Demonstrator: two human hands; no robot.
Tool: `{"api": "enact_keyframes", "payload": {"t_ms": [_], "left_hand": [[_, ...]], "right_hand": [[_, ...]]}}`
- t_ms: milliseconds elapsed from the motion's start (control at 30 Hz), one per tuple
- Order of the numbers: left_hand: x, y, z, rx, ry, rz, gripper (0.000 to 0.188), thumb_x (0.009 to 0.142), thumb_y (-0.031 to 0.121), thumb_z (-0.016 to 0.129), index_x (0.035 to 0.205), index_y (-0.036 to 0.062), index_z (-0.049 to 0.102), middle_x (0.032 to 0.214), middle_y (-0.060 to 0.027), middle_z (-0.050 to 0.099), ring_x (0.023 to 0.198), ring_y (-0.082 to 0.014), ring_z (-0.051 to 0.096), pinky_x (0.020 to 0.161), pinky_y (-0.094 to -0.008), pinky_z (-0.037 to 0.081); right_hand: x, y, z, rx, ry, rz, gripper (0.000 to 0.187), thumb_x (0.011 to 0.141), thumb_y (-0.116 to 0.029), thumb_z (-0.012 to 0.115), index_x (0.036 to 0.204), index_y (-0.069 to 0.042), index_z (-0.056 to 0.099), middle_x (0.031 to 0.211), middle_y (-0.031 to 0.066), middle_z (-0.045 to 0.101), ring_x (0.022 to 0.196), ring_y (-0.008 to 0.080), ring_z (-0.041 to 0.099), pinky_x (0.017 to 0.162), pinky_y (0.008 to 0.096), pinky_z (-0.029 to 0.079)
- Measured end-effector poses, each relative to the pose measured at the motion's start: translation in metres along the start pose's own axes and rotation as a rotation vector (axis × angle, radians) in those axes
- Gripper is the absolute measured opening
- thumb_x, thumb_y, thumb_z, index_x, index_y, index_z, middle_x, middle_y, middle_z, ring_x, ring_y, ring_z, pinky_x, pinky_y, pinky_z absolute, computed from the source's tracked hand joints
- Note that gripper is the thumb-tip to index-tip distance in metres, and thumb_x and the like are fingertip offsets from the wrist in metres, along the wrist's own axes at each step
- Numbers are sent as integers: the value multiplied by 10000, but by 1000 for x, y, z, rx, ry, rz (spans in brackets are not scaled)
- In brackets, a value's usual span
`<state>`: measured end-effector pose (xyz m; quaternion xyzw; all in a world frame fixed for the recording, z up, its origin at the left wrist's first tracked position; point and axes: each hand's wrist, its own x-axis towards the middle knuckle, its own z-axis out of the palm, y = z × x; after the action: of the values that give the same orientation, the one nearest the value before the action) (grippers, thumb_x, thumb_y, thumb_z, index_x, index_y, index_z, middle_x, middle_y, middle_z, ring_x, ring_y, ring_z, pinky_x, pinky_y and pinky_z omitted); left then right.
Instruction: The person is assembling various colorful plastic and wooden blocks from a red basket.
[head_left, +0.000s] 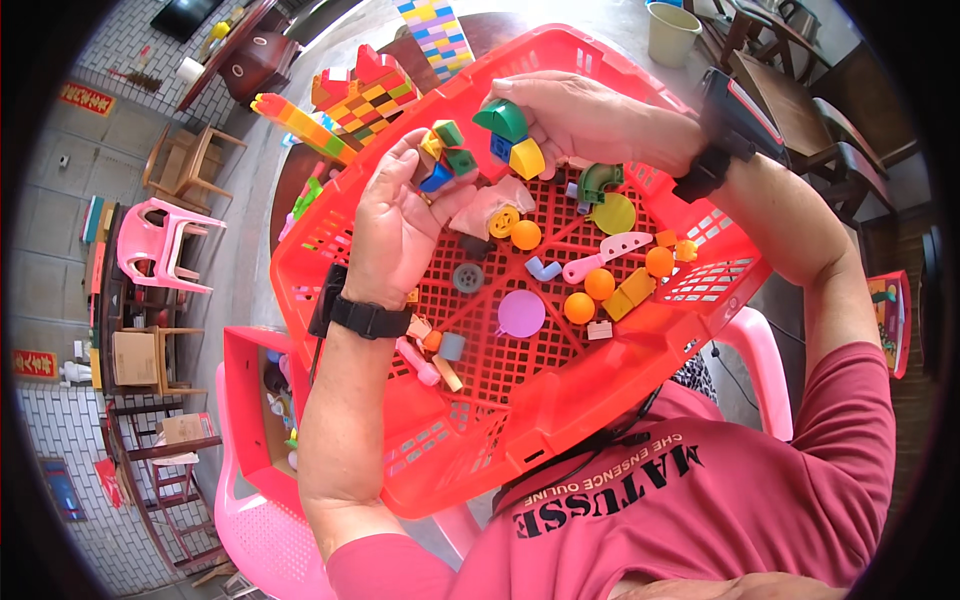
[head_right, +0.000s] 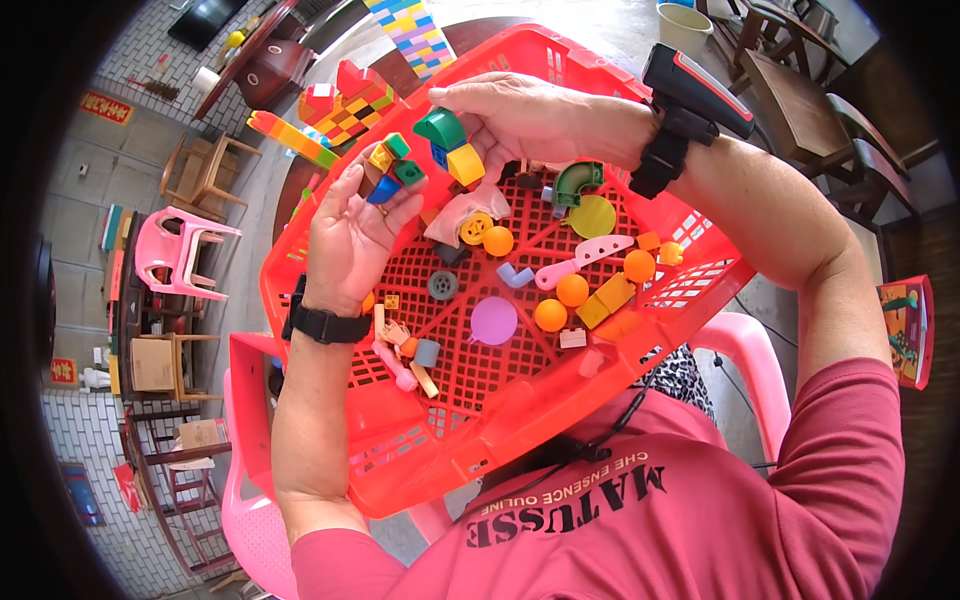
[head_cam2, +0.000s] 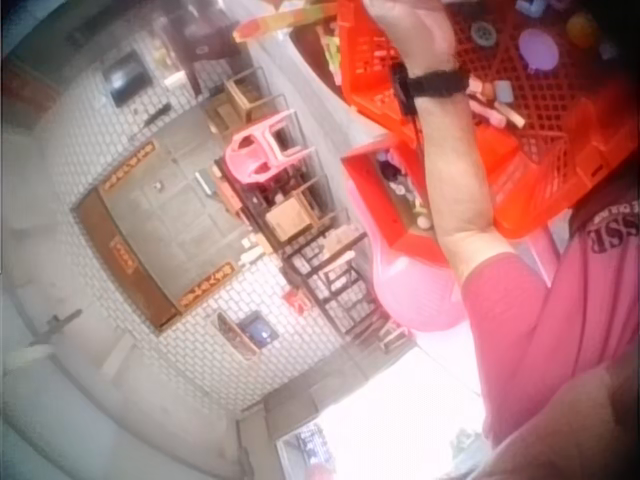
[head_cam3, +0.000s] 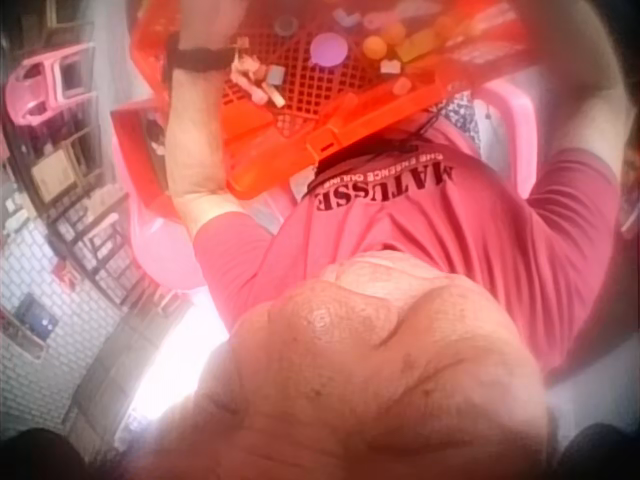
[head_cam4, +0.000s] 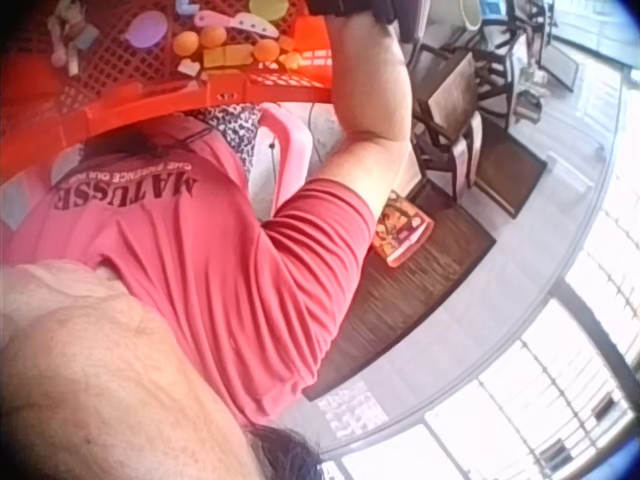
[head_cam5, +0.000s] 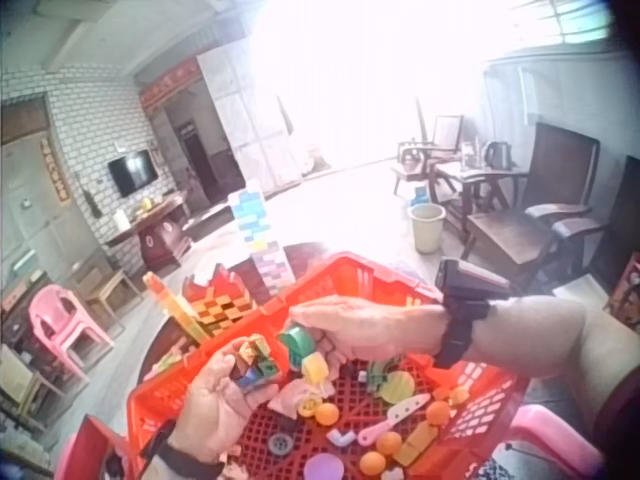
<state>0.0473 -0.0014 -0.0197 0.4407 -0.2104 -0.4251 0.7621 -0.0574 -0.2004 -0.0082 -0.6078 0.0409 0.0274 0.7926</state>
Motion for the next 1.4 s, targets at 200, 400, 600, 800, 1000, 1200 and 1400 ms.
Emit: {"api": "enact_keyframes", "payload": {"t_ms": [200,400,600,800,1000,1200,1400], "left_hand": [[3,4,-16,-187,-9,-52,384,971,313,345,1173,23,495,1025,-162,619,971,-300,621,871,-434,505],[3,3,-20,-375,-193,-102,461,965,395,298,1156,44,526,978,-177,623,738,-231,589,773,-407,490],[-1,4,-18,-366,-226,-81,466,957,424,305,1107,65,560,907,-155,625,676,-213,557,735,-391,462],[0,0,-20,-276,-242,-46,525,980,439,231,1085,41,557,924,-115,571,704,-185,479,736,-355,424],[4,-2,-24,-270,-194,-56,525,965,504,301,1095,65,558,1028,-161,623,771,-196,556,785,-374,472],[7,0,-27,-223,-117,-84,519,937,531,386,1149,82,535,1120,-207,609,869,-229,626,821,-401,513],[5,1,-18,-184,-67,-79,537,918,541,432,1155,69,523,1075,-191,629,893,-248,652,813,-389,527]], "right_hand": [[1,0,4,108,5,60,394,950,-391,473,1100,-29,513,802,92,641,590,162,643,474,248,534],[-6,5,8,-37,-146,37,309,926,-317,533,1051,-35,550,849,102,644,647,145,633,503,259,529],[-7,3,9,-112,-213,-6,283,922,-172,518,1161,-24,476,814,83,592,613,156,619,562,260,520],[-4,7,5,-178,-137,-123,366,836,-159,586,1156,-5,497,882,83,592,683,112,594,553,242,500],[-8,-3,7,-570,-129,-170,440,843,-93,552,1264,-49,431,948,56,522,852,94,514,741,245,422],[1,4,4,-365,-114,-137,346,872,-110,552,1195,-20,467,973,49,537,779,104,534,707,255,448],[1,6,4,-108,-86,-73,298,882,-76,525,1171,-18,481,958,34,547,794,105,543,720,251,457]]}}
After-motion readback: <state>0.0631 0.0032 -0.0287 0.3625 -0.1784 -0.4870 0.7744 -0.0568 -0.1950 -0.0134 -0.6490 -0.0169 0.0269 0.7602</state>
